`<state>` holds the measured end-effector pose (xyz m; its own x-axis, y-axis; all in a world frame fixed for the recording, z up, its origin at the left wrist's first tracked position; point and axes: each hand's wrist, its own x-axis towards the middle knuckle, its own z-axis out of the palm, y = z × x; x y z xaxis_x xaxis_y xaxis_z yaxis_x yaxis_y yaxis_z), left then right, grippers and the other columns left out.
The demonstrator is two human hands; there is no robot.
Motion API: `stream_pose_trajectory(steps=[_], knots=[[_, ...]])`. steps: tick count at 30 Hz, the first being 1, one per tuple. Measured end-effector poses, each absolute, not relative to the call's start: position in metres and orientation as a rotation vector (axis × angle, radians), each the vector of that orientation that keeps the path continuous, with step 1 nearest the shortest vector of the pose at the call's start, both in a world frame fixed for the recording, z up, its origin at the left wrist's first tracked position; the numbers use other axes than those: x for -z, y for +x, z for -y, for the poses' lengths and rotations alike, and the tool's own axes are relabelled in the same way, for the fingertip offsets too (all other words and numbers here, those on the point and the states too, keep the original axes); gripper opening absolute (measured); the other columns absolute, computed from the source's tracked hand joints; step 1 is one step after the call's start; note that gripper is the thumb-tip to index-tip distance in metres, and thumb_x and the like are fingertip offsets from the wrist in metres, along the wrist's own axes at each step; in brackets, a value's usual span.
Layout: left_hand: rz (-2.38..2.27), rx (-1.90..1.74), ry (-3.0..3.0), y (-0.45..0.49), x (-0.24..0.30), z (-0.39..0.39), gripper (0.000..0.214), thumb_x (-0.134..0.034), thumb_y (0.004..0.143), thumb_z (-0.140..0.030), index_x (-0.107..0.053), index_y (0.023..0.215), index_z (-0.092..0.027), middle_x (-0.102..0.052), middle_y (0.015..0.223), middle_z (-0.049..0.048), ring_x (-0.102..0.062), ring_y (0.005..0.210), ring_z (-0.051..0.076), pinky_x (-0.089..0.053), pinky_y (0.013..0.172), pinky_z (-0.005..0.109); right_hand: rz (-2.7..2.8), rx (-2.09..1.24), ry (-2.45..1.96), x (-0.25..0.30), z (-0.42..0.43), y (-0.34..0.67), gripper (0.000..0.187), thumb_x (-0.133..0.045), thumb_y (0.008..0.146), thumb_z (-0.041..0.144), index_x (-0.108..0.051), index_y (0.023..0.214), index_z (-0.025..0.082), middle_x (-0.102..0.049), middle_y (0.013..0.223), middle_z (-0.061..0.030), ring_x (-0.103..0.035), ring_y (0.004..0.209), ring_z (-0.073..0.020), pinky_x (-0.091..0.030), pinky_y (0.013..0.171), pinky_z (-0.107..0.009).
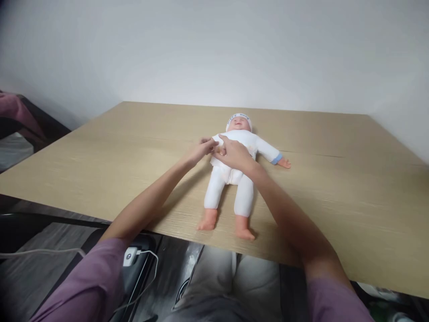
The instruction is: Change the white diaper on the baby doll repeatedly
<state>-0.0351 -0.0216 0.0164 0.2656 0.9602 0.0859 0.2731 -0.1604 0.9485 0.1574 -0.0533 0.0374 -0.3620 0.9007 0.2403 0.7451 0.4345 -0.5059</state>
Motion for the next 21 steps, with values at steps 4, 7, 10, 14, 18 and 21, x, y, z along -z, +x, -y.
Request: stream_pose_trajectory(steps=[4,7,10,14,18,21], knots=[[-1.008,-0.974,1.678,-0.01,-0.014,0.027,0.035,-0.067,0.095,-0.045,-0.053,0.074,-0.021,-0.059,0.076,0.0022,-0.052,0.072,0.015,-0.041,0.068,0.032,2.165,-0.309,-1.478,-0.035,0.054,0.153,0.077,-0.073,0.091,0.024,-0.058,0.166,0.018,-0.086,0.121,-0.0154,-0.079,0.113,-0.0408,-0.056,0.089,-0.043],[-0.909,-0.973,1.702,-0.014,-0.01,0.03,0.041,-0.068,0.098,-0.053,-0.053,0.077,-0.021,-0.055,0.078,0.0018,-0.05,0.072,0.016,-0.042,0.069,0.033,2.152,-0.309,-1.496,-0.034,0.055,0.151,0.075,-0.069,0.091,0.02,-0.058,0.166,0.018,-0.085,0.125,-0.0162,-0.078,0.111,-0.0406,-0.056,0.091,-0.043],[-0.851,-1.002,1.678,-0.026,0.001,0.024,0.042,-0.061,0.104,-0.063,-0.063,0.094,-0.022,-0.058,0.085,0.0042,-0.054,0.078,0.019,-0.049,0.075,0.037,2.127,-0.315,-1.464,-0.032,0.054,0.15,0.065,-0.066,0.096,0.025,-0.062,0.161,0.02,-0.085,0.111,-0.0125,-0.077,0.099,-0.0358,-0.053,0.085,-0.04],[-0.989,-1.223,1.569,-0.033,0.027,0.012,0.046,-0.057,0.106,-0.069,-0.061,0.127,-0.028,-0.06,0.097,0.0038,-0.06,0.085,0.02,-0.056,0.085,0.039,2.024,-0.417,-1.432,-0.034,0.053,0.152,0.053,-0.058,0.1,0.026,-0.068,0.152,0.022,-0.073,0.084,-0.0029,-0.067,0.079,-0.0259,-0.042,0.074,-0.034],[-0.895,-1.247,1.655,-0.033,0.046,0.01,0.055,-0.075,0.097,-0.072,-0.063,0.122,-0.024,-0.065,0.113,0.006,-0.062,0.095,0.02,-0.054,0.088,0.035,1.94,-0.578,-1.381,-0.041,0.06,0.155,0.053,-0.055,0.098,0.022,-0.068,0.15,0.02,-0.059,0.072,0.0043,-0.055,0.069,-0.0202,-0.037,0.072,-0.033],[-0.868,-1.239,1.672,-0.032,0.049,0.012,0.054,-0.077,0.096,-0.072,-0.063,0.114,-0.022,-0.065,0.109,0.0056,-0.059,0.093,0.02,-0.052,0.085,0.034,1.918,-0.579,-1.368,-0.043,0.063,0.154,0.049,-0.058,0.099,0.02,-0.068,0.146,0.018,-0.054,0.067,0.0062,-0.052,0.066,-0.0194,-0.036,0.071,-0.034]])
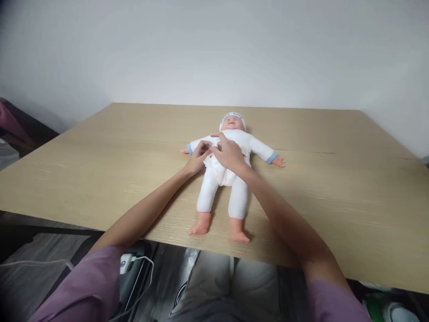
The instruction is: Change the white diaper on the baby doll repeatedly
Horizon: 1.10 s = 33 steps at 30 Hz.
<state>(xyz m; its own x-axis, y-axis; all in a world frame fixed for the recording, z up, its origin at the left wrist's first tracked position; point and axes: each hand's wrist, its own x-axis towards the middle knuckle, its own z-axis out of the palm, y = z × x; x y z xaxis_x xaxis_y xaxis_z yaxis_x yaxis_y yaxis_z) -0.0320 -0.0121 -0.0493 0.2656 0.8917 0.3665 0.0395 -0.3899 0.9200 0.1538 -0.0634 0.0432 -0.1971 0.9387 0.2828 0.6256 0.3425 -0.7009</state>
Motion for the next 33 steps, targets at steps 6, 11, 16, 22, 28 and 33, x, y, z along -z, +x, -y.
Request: stream_pose_trajectory(steps=[6,11,16,22,28,33], knots=[[-0.902,-1.28,1.628,-0.029,0.05,0.011,0.051,-0.081,0.093,-0.067,-0.062,0.111,-0.022,-0.064,0.108,0.0049,-0.056,0.089,0.018,-0.048,0.083,0.032,1.895,-0.364,-1.405,-0.031,0.059,0.149,0.041,-0.065,0.093,0.015,-0.069,0.133,0.02,-0.062,0.075,0.0026,-0.061,0.076,-0.0225,-0.041,0.075,-0.036],[-1.057,-1.372,1.584,-0.027,0.035,0.028,0.048,-0.083,0.095,-0.058,-0.056,0.118,-0.026,-0.062,0.111,0.0042,-0.057,0.089,0.017,-0.049,0.083,0.031,1.842,-0.179,-1.296,-0.032,0.052,0.159,0.06,-0.052,0.075,-0.002,-0.068,0.128,0.021,-0.073,0.117,-0.0097,-0.067,0.105,-0.027,-0.054,0.092,-0.04],[-1.02,-1.438,1.9,-0.033,-0.003,0.089,0.029,-0.059,0.114,-0.053,-0.062,0.113,-0.025,-0.07,0.114,0.0063,-0.061,0.097,0.02,-0.05,0.09,0.036,1.797,-0.171,-1.222,-0.059,0.093,0.176,0.047,-0.052,0.08,-0.001,-0.072,0.116,0.023,-0.07,0.121,-0.0103,-0.068,0.095,-0.0236,-0.06,0.09,-0.041],[-0.896,-0.809,2.436,-0.054,-0.013,0.154,0.029,-0.052,0.117,-0.046,-0.071,0.116,-0.024,-0.076,0.111,0.004,-0.06,0.104,0.025,-0.042,0.104,0.045,2.002,-0.556,-1.176,-0.044,0.197,0.192,0.021,-0.069,0.103,0.03,-0.07,0.123,0.025,-0.079,0.115,-0.0071,-0.078,0.094,-0.0232,-0.063,0.078,-0.035],[-1.096,-0.655,2.359,-0.049,0.006,0.145,0.034,-0.055,0.114,-0.053,-0.066,0.114,-0.021,-0.074,0.109,0.0058,-0.059,0.101,0.028,-0.041,0.102,0.047,2.063,-0.344,-1.542,-0.006,0.205,0.213,0.006,-0.074,0.102,0.029,-0.072,0.104,0.024,-0.08,0.087,-0.0027,-0.075,0.076,-0.0225,-0.049,0.072,-0.034],[-1.222,-0.656,2.375,-0.031,0.007,0.128,0.045,-0.07,0.105,-0.059,-0.054,0.085,-0.022,-0.063,0.081,0.0003,-0.058,0.084,0.023,-0.04,0.091,0.042,2.117,-0.192,-1.589,0.003,0.188,0.208,0.007,-0.074,0.104,0.03,-0.072,0.104,0.023,-0.077,0.087,-0.0029,-0.072,0.079,-0.0237,-0.043,0.071,-0.034]])
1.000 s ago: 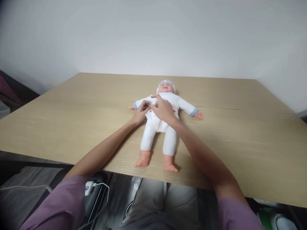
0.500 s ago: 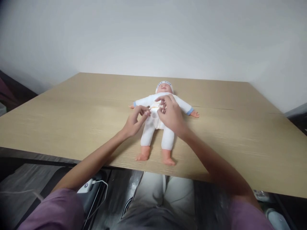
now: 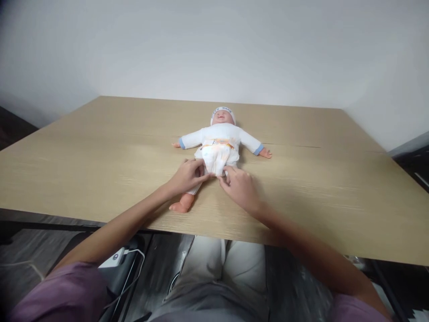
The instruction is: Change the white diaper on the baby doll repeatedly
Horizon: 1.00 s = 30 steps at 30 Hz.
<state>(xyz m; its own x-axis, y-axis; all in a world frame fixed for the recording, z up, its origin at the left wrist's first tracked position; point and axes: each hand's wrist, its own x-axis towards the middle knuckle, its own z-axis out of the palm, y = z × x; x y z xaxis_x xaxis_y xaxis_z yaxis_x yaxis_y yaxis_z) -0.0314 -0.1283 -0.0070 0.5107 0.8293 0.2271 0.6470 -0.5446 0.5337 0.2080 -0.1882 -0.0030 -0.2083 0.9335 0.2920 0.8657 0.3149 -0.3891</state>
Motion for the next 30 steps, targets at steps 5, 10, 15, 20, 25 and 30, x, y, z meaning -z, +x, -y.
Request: stream_pose_trajectory(steps=[5,10,15,20,25,30], knots=[[-1.169,-0.718,2.398,-0.032,0.014,0.125,0.045,-0.07,0.106,-0.052,-0.049,0.079,-0.023,-0.059,0.08,0.0009,-0.058,0.087,0.024,-0.041,0.088,0.041,2.169,-0.081,-1.533,0.013,0.196,0.203,0.015,-0.072,0.105,0.031,-0.074,0.115,0.02,-0.075,0.117,-0.0116,-0.073,0.103,-0.0305,-0.053,0.083,-0.04],[-1.054,-0.921,2.381,-0.036,0.02,0.129,0.026,-0.07,0.107,-0.046,-0.068,0.1,-0.022,-0.07,0.12,0.0106,-0.064,0.114,0.029,-0.049,0.104,0.045,2.132,-0.139,-1.461,0.017,0.202,0.204,0.027,-0.071,0.105,0.037,-0.072,0.128,0.021,-0.072,0.132,-0.0154,-0.07,0.118,-0.0368,-0.06,0.097,-0.051],[-1.023,-0.964,2.361,-0.034,0.021,0.13,0.021,-0.07,0.107,-0.043,-0.071,0.105,-0.023,-0.071,0.137,0.0125,-0.063,0.127,0.032,-0.048,0.113,0.049,2.084,-0.229,-1.429,0.019,0.201,0.203,0.031,-0.071,0.103,0.036,-0.069,0.132,0.024,-0.07,0.146,-0.0162,-0.067,0.128,-0.041,-0.056,0.109,-0.06],[-0.994,-0.883,2.356,-0.031,0.014,0.129,0.019,-0.067,0.108,-0.04,-0.067,0.101,-0.023,-0.078,0.118,0.0085,-0.062,0.11,0.03,-0.047,0.104,0.048,2.077,-0.292,-1.448,0.018,0.199,0.202,0.033,-0.069,0.104,0.038,-0.067,0.133,0.023,-0.074,0.142,-0.0159,-0.066,0.128,-0.042,-0.054,0.109,-0.06],[-0.949,-0.865,2.331,-0.03,0.014,0.126,0.022,-0.064,0.108,-0.041,-0.063,0.095,-0.023,-0.073,0.1,0.0051,-0.057,0.097,0.027,-0.046,0.1,0.046,2.025,-0.309,-1.44,0.02,0.194,0.203,0.03,-0.071,0.102,0.042,-0.066,0.125,0.023,-0.076,0.134,-0.0145,-0.067,0.122,-0.0397,-0.054,0.106,-0.056],[-1.063,-0.971,2.142,-0.029,0.023,0.124,0.026,-0.077,0.097,-0.043,-0.063,0.102,-0.023,-0.062,0.093,0.0031,-0.058,0.096,0.025,-0.048,0.091,0.04,1.964,-0.378,-1.456,0.017,0.189,0.205,0.026,-0.074,0.099,0.042,-0.063,0.115,0.025,-0.078,0.117,-0.0112,-0.071,0.11,-0.0358,-0.055,0.093,-0.047]])
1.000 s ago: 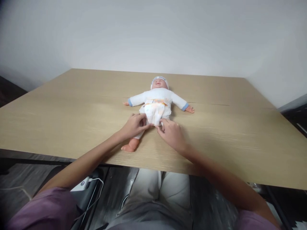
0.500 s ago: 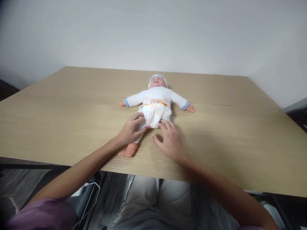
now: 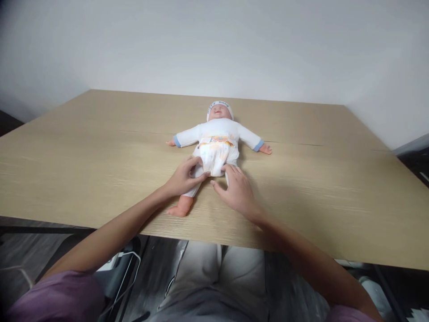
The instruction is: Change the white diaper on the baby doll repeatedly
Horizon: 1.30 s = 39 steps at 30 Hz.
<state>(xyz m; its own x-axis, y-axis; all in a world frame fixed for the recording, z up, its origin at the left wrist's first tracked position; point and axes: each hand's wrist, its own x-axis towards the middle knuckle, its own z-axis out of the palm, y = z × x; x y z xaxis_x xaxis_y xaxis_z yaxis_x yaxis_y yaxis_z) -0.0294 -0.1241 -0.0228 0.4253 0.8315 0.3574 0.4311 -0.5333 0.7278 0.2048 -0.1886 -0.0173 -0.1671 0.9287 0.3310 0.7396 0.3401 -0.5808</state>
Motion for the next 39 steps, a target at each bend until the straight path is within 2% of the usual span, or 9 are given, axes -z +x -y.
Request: stream_pose_trajectory(steps=[8,13,16,19,22,26,29,34,39], knots=[[-0.924,-1.106,1.634,-0.021,0.037,0.117,0.053,-0.092,0.083,-0.044,-0.045,0.099,-0.025,-0.06,0.096,-0.0008,-0.063,0.093,0.018,-0.055,0.088,0.034,1.761,-0.574,-1.477,0.01,0.179,0.213,0.032,-0.072,0.094,0.039,-0.053,0.117,0.027,-0.081,0.114,-0.0069,-0.076,0.094,-0.0291,-0.054,0.083,-0.04],[-1.011,-1.207,1.458,-0.022,0.045,0.118,0.066,-0.101,0.07,-0.043,-0.052,0.109,-0.025,-0.07,0.102,0.0011,-0.072,0.101,0.022,-0.06,0.096,0.039,1.707,-0.594,-1.503,0.008,0.181,0.219,0.03,-0.076,0.093,0.04,-0.056,0.113,0.027,-0.084,0.111,-0.005,-0.075,0.084,-0.0254,-0.053,0.081,-0.039],[-1.069,-1.135,1.539,-0.025,0.043,0.122,0.059,-0.1,0.076,-0.048,-0.067,0.117,-0.022,-0.077,0.106,0.0052,-0.074,0.104,0.026,-0.059,0.098,0.042,1.776,-0.58,-1.541,0.002,0.184,0.221,0.022,-0.076,0.096,0.037,-0.064,0.112,0.027,-0.085,0.111,-0.0035,-0.073,0.08,-0.0241,-0.051,0.08,-0.038],[-1.093,-1.047,1.689,-0.027,0.037,0.125,0.043,-0.091,0.088,-0.055,-0.078,0.111,-0.021,-0.081,0.113,0.0074,-0.074,0.108,0.029,-0.057,0.1,0.044,1.845,-0.574,-1.55,-0.002,0.185,0.22,0.017,-0.076,0.098,0.036,-0.071,0.111,0.026,-0.085,0.112,-0.0041,-0.073,0.083,-0.0248,-0.05,0.08,-0.039],[-1.071,-0.979,1.704,-0.028,0.03,0.126,0.039,-0.084,0.095,-0.058,-0.081,0.106,-0.021,-0.082,0.107,0.0057,-0.073,0.101,0.028,-0.057,0.095,0.042,1.911,-0.509,-1.524,-0.001,0.187,0.216,0.014,-0.074,0.1,0.034,-0.072,0.11,0.025,-0.083,0.115,-0.0065,-0.074,0.094,-0.0282,-0.05,0.085,-0.041],[-0.966,-0.948,1.561,-0.031,0.024,0.125,0.043,-0.082,0.098,-0.06,-0.079,0.118,-0.021,-0.082,0.119,0.0082,-0.074,0.11,0.028,-0.058,0.097,0.041,1.948,-0.378,-1.518,0.007,0.189,0.212,0.02,-0.074,0.101,0.038,-0.069,0.116,0.025,-0.08,0.121,-0.0096,-0.072,0.107,-0.0331,-0.05,0.094,-0.046],[-0.915,-0.927,1.448,-0.034,0.022,0.123,0.044,-0.082,0.099,-0.06,-0.077,0.121,-0.022,-0.082,0.125,0.0106,-0.076,0.117,0.029,-0.061,0.1,0.042,1.917,-0.407,-1.524,0.011,0.189,0.213,0.025,-0.074,0.1,0.042,-0.068,0.119,0.026,-0.079,0.117,-0.0084,-0.071,0.098,-0.031,-0.051,0.094,-0.047],[-0.864,-0.919,1.378,-0.037,0.023,0.118,0.043,-0.084,0.098,-0.056,-0.075,0.122,-0.021,-0.081,0.131,0.0131,-0.077,0.123,0.031,-0.063,0.107,0.045,1.779,-0.616,-1.545,0.005,0.185,0.219,0.031,-0.072,0.098,0.048,-0.073,0.12,0.027,-0.078,0.091,-0.0028,-0.066,0.076,-0.0251,-0.052,0.079,-0.041],[-0.853,-0.932,1.397,-0.035,0.025,0.117,0.043,-0.085,0.097,-0.056,-0.076,0.122,-0.021,-0.081,0.13,0.0137,-0.077,0.123,0.031,-0.065,0.104,0.045,1.667,-0.598,-1.535,-0.001,0.182,0.221,0.024,-0.073,0.099,0.048,-0.075,0.11,0.027,-0.087,0.108,-0.0035,-0.065,0.066,-0.0198,-0.054,0.085,-0.042]])
